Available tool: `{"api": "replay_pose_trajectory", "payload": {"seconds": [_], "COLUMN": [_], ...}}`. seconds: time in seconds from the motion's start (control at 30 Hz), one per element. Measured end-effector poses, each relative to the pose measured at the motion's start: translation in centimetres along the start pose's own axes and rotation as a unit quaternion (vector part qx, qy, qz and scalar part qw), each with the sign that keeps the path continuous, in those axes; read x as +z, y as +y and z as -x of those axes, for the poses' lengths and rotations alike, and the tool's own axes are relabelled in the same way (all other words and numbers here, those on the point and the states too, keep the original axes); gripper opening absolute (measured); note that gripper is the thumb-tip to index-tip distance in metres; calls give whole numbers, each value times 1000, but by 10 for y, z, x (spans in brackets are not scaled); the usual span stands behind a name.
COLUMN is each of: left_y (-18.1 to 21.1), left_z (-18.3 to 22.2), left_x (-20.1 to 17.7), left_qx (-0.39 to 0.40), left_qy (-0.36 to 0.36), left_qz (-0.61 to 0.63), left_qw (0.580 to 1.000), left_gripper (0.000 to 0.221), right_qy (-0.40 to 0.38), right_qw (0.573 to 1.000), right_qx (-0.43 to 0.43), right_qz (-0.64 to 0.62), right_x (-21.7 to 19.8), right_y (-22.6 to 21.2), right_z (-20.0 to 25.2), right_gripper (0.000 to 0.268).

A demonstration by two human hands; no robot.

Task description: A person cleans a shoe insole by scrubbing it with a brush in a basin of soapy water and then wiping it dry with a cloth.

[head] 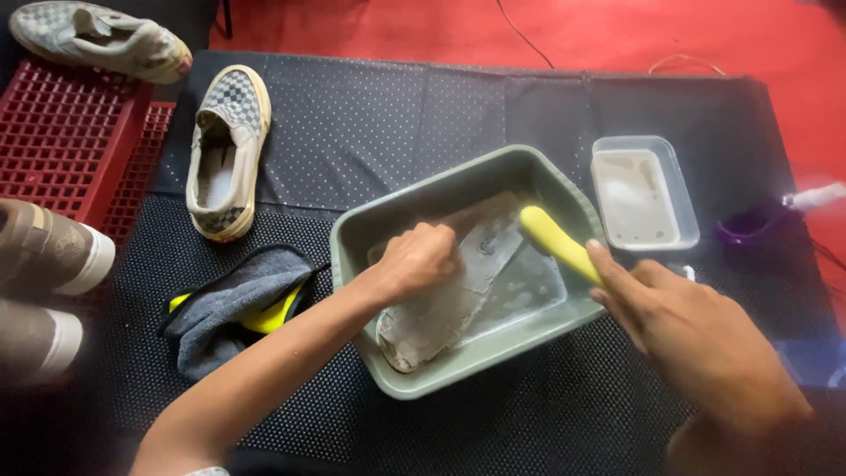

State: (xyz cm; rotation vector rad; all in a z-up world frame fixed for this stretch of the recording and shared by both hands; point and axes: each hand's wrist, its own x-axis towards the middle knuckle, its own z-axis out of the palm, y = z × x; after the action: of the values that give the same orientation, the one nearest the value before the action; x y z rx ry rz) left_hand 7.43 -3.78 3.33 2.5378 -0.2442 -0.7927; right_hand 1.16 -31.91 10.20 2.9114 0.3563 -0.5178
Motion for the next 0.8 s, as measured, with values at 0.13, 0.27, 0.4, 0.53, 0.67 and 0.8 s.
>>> {"api": "replay_pose_trajectory", "payload": {"seconds": [0.13,0.27,0.4,0.53,0.67,0.8], "left_y": [-16,-9,-5,-6,-18,-45], "left_z": [-17,-11,7,29,43,27], "left_x": [17,13,3,-14,-14,17], "left_qx": [9,17,57,53,67,154], "left_qy": [36,35,0,-51,-100,-79], "left_qz": [-37,-66,-101,-74,-67,-209], "left_qw": [999,997,993,994,991,962], "left_gripper": [23,23,42,62,54,41], "right_qy": [-56,-120,-117,-137,-107,-58], "right_qw": [998,992,993,990,994,998], "right_qx": [10,34,11,32,26,-13], "right_qz": [-5,-21,5,13,10,-3], "right_x": [-5,-12,-4,-4,-3,3], "right_y": [-17,-32,-34,-39,-44,-53], "right_z": [-14,-25,-34,-42,-45,-43], "right_gripper": [67,65,64,64,60,62]}}
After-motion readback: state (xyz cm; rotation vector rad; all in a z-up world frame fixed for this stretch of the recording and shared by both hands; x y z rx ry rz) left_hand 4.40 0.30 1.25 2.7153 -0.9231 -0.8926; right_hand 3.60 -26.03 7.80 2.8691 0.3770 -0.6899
